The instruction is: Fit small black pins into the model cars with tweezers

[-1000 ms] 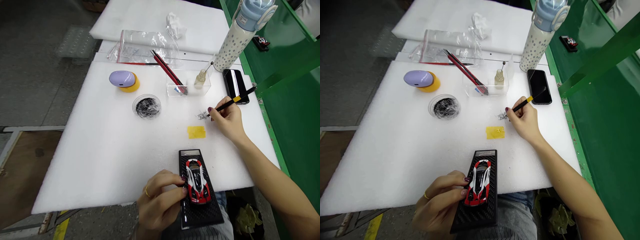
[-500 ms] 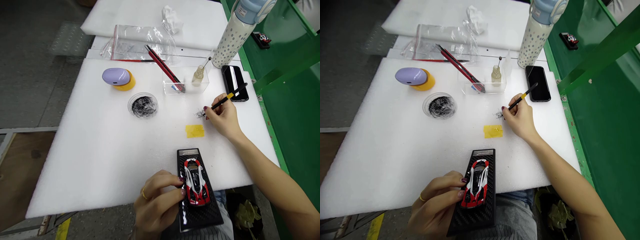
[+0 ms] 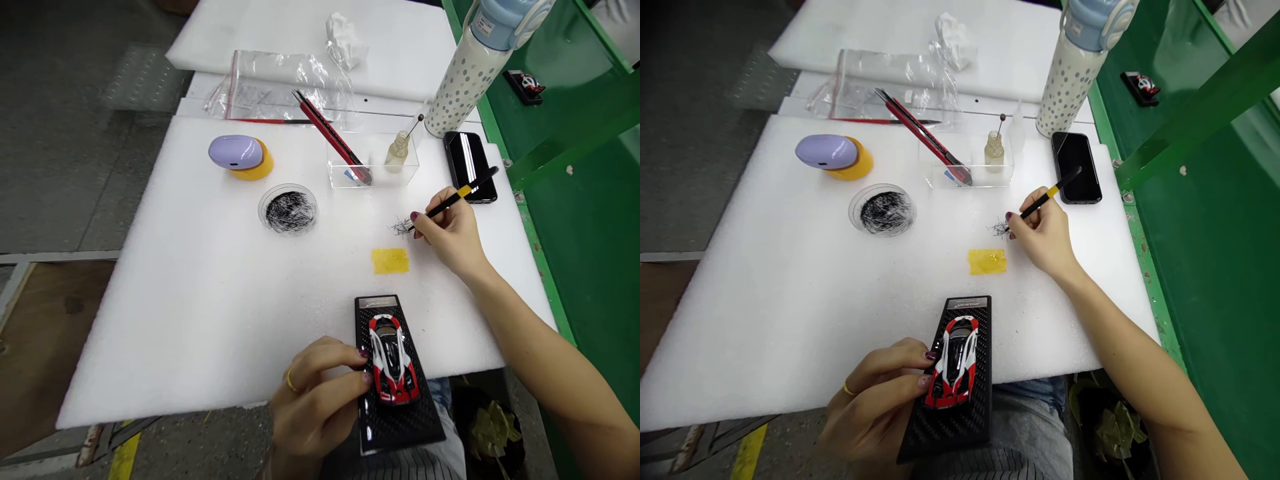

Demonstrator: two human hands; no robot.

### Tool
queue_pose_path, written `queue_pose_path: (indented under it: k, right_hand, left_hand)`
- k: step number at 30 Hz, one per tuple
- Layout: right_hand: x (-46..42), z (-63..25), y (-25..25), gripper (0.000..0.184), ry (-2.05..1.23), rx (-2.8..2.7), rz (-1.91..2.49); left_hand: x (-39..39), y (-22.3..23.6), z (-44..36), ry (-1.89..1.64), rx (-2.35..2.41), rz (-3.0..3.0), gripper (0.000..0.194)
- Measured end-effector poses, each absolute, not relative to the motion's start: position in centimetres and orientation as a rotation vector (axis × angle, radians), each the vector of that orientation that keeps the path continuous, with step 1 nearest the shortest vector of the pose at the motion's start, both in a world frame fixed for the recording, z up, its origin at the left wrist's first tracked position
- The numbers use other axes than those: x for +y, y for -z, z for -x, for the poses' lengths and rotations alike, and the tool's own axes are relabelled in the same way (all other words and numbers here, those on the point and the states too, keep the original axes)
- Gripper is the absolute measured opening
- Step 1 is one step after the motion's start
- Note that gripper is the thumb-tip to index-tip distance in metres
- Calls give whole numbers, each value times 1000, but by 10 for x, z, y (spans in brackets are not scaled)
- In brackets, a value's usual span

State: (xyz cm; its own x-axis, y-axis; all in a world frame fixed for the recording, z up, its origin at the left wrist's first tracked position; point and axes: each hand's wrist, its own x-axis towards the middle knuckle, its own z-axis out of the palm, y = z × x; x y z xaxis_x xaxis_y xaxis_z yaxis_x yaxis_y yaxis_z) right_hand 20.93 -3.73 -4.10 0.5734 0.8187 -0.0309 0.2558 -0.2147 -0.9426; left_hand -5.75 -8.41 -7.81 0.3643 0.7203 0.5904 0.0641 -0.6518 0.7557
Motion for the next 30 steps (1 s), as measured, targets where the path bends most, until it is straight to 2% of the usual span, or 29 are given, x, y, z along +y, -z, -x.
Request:
queue_pose_path:
  k: [12,20,30]
  right_hand:
    - [-37,-217,42,30,-717,-838,1822]
    - [-34,-214,46,30,-680,-833,1817]
    - [-76,-213,39,37,-870,-876,1490]
  left_hand:
    - [-75,76,53,-1368,500,-1925,24]
    - [-78,77,51,-1384,535,-1907,24]
    - [-74,75,50,-1404,506,-1954,23]
